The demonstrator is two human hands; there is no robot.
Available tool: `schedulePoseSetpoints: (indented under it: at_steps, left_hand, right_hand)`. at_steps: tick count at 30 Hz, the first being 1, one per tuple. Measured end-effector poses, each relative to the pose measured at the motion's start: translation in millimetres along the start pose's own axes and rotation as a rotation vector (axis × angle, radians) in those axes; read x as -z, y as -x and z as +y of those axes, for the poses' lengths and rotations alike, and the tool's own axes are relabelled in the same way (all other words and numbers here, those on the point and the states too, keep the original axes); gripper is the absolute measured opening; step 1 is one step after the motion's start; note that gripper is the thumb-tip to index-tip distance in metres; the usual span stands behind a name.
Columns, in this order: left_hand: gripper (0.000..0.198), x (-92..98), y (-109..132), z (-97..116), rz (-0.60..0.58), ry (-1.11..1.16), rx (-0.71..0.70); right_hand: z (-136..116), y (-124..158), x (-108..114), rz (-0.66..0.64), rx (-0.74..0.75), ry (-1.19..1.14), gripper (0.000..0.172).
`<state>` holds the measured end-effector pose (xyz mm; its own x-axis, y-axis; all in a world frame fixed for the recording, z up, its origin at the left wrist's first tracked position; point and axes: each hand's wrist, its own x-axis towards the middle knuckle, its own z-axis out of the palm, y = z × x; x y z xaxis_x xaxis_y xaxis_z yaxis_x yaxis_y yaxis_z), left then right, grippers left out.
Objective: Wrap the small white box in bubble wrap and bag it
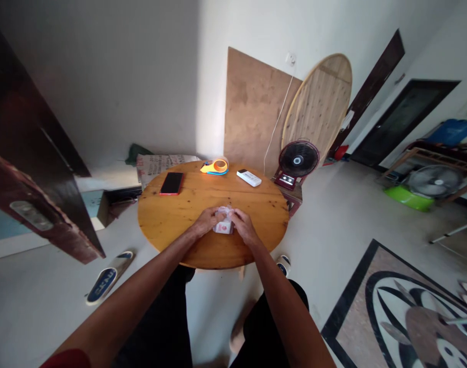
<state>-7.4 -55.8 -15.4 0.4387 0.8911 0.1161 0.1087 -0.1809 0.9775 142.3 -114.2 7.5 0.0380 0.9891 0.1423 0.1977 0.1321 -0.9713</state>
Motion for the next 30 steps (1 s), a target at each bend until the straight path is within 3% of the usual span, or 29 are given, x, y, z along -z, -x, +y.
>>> schedulePoseSetpoints:
  at_steps: [5, 10, 15, 26, 30]
  left_hand:
    - [0.034, -6.4, 3.4, -6.0, 0.121, 0.104, -0.04]
    - [0.037, -0.8, 10.7, 4.5, -0.048, 0.401, 0.033]
    - [0.045, 5.9, 13.1, 7.3, -0.155, 0.525, 0.029]
    - [0.042, 8.3, 12.1, 6.3, -0.11, 0.516, 0.058]
    - [0.046, 9.1, 13.5, 6.8, -0.113, 0.502, 0.056]
  right_hand:
    - [-5.6, 8.4, -3.0, -0.095, 0.032, -0.068, 0.038]
    - [-7.5, 7.1, 0.0, -0.118, 0.052, -0.064, 0.037]
    - [-0.5, 2.9, 2.6, -0.097, 0.092, -0.023, 0.037]
    - [13.6, 0.4, 2.3, 0.035, 0.105, 0.081, 0.03]
    - [20.4, -0.3, 1.9, 0.08, 0.178, 0.119, 0.03]
